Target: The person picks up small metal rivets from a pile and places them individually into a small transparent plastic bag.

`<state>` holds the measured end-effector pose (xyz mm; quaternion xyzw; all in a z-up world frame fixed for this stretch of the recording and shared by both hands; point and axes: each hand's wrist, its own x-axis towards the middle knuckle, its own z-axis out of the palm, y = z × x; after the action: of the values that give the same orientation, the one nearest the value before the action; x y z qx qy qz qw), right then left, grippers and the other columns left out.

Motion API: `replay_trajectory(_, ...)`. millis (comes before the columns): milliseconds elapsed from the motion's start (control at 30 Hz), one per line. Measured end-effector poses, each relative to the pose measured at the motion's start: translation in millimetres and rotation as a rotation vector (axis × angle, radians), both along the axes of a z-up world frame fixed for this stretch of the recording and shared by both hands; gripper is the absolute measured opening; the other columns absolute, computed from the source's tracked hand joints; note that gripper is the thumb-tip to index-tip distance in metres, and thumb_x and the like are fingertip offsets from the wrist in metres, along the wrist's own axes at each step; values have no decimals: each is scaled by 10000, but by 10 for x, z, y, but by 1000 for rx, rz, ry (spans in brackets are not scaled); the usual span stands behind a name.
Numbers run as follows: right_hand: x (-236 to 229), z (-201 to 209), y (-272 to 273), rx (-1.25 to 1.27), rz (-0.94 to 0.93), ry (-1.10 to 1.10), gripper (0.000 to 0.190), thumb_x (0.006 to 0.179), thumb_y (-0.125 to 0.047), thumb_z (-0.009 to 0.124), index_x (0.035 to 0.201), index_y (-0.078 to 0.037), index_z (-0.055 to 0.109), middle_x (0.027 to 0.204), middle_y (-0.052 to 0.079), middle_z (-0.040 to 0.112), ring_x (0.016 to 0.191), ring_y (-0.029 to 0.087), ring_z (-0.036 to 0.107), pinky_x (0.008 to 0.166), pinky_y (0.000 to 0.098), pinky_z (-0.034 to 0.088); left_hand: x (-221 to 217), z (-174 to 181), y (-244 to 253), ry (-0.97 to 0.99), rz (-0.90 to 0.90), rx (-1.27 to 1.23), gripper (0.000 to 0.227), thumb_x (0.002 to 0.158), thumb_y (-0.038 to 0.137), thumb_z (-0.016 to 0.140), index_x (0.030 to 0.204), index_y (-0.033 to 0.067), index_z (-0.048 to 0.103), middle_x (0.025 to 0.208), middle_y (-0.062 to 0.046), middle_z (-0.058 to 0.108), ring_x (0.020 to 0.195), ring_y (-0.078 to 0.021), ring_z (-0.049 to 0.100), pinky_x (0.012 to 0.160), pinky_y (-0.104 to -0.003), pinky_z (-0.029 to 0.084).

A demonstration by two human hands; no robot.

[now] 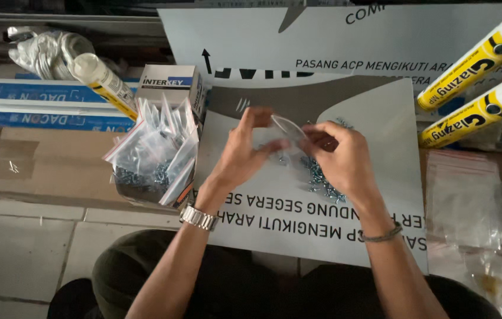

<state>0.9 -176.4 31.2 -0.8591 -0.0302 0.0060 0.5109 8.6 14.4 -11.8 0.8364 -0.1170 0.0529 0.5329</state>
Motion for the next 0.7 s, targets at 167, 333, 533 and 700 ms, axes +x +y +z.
replay_trajectory(167, -3, -15, -50, 64, 22, 35, 209, 826, -152, 793, 1011, -64, 751, 823, 132, 736, 730, 165, 689, 659, 325, 574, 20, -1, -11, -6, -19, -14, 605, 822, 348, 785, 1306, 154, 478, 1171, -136, 671, 1141, -346, 646, 967, -501, 451)
replay_trajectory(333, -19, 0, -130, 228, 54, 100, 151, 880, -64, 739, 1007, 18, 730, 856, 191, 732, 749, 239, 726, 667, 361, 600, -92, 169, -221, 44, -52, -4, 1077, 626, 362, 923, 1453, 29, 320, 1337, -297, 542, 1253, -486, 527, 1040, -638, 384)
replay_trajectory(533, -47, 78, -350, 165, 127, 3, 210, 923, -142, 692, 1077, -4, 730, 960, 194, 733, 919, 268, 712, 766, 388, 572, 57, -56, -380, 9, 39, 67, 922, 664, 374, 880, 1380, 56, 394, 1168, -219, 666, 1111, -455, 632, 1014, -593, 414)
replay_trajectory(700, -84, -114, -847, -453, 179, -112, 315, 835, -62, 722, 1115, 78, 680, 995, 289, 683, 999, 470, 644, 866, 560, 510, 105, 23, -157, -144, 45, -54, 649, 721, 255, 889, 1223, 123, 500, 976, -77, 693, 911, -279, 713, 855, -469, 526)
